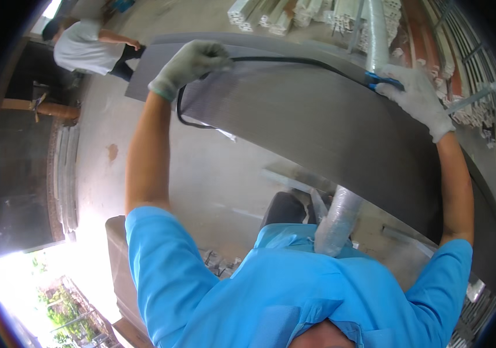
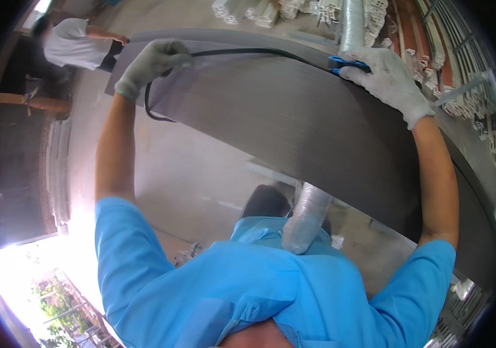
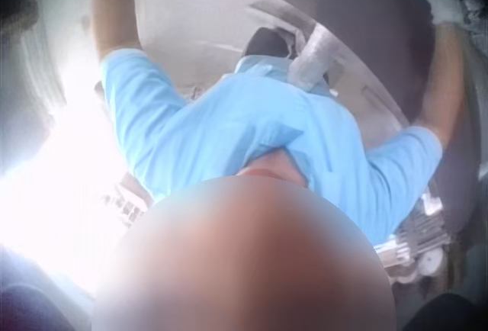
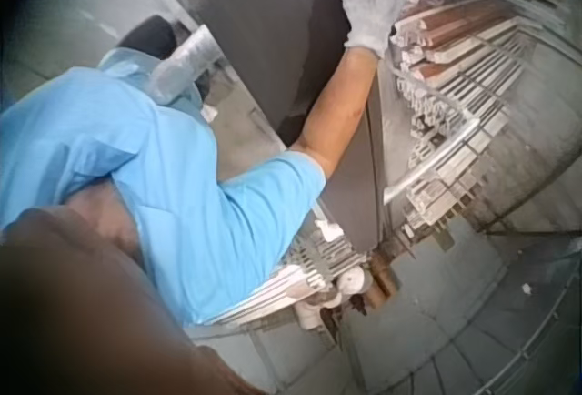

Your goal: The person inserts a long flexible strip into the groove of a large flat panel using a blue plastic tool. They flip the panel and repeat the insertion on the opposite edge, then place the panel upright against a stack of similar panels.

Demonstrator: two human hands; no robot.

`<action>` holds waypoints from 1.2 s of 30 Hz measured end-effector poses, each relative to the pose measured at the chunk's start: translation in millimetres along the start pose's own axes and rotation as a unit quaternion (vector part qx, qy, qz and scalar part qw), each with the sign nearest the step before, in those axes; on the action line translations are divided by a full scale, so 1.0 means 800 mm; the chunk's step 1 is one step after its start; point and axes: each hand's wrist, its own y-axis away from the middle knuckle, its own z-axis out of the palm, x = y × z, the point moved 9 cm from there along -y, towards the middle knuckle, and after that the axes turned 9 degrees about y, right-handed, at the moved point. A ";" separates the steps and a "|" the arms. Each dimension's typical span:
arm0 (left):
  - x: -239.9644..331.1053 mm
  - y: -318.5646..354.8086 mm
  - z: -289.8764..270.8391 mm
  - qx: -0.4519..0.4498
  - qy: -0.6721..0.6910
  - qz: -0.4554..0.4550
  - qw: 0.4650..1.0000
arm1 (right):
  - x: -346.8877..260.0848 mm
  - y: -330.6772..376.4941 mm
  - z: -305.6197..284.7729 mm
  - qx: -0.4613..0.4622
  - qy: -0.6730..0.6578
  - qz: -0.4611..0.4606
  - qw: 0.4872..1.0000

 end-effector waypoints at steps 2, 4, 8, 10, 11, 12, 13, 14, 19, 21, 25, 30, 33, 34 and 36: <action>-0.043 0.039 -0.052 0.006 0.046 -0.022 0.999 | 0.002 0.000 -0.006 0.008 0.006 0.003 1.000; -0.097 0.085 -0.100 0.056 0.085 -0.066 0.993 | -0.001 0.000 -0.008 0.005 -0.014 0.010 1.000; -0.173 0.143 -0.173 0.055 0.118 -0.119 0.984 | -0.009 0.006 -0.005 0.043 -0.017 0.035 0.998; -0.191 0.125 -0.214 0.046 0.112 -0.102 0.987 | 0.002 0.015 0.003 0.001 -0.053 0.115 0.992; -0.187 0.099 -0.240 0.033 0.093 -0.073 0.993 | 0.008 0.020 0.004 -0.014 -0.067 0.156 0.985; -0.186 0.078 -0.263 0.024 0.077 -0.051 0.995 | 0.004 0.026 -0.001 0.018 -0.052 0.172 0.983; -0.190 0.061 -0.284 0.014 0.075 -0.024 0.997 | -0.007 0.025 -0.008 0.026 -0.041 0.177 0.983; -0.190 0.043 -0.306 0.010 0.049 -0.024 0.998 | -0.008 0.026 -0.011 0.033 -0.035 0.187 0.981; -0.182 -0.030 -0.364 0.027 -0.023 0.028 0.999 | 0.003 0.031 -0.005 0.003 -0.048 0.250 0.967; -0.176 -0.057 -0.382 0.090 -0.050 0.090 0.991 | 0.002 0.035 -0.007 -0.004 -0.045 0.267 0.963; -0.235 -0.099 -0.365 0.103 -0.049 0.000 0.994 | 0.002 0.034 0.004 0.003 -0.085 0.267 0.960; -0.330 -0.099 -0.358 0.230 0.053 -0.062 0.970 | -0.005 0.035 -0.008 0.045 0.029 0.171 0.984; -0.374 -0.108 -0.363 0.189 0.129 -0.042 0.973 | 0.003 0.034 -0.005 0.036 0.026 0.150 0.988; -0.384 -0.096 -0.386 0.310 0.099 -0.007 0.946 | 0.002 0.032 -0.007 0.048 0.006 0.134 0.990; -0.400 -0.104 -0.388 0.269 0.150 0.021 0.951 | -0.012 0.017 -0.009 0.066 0.006 0.068 0.995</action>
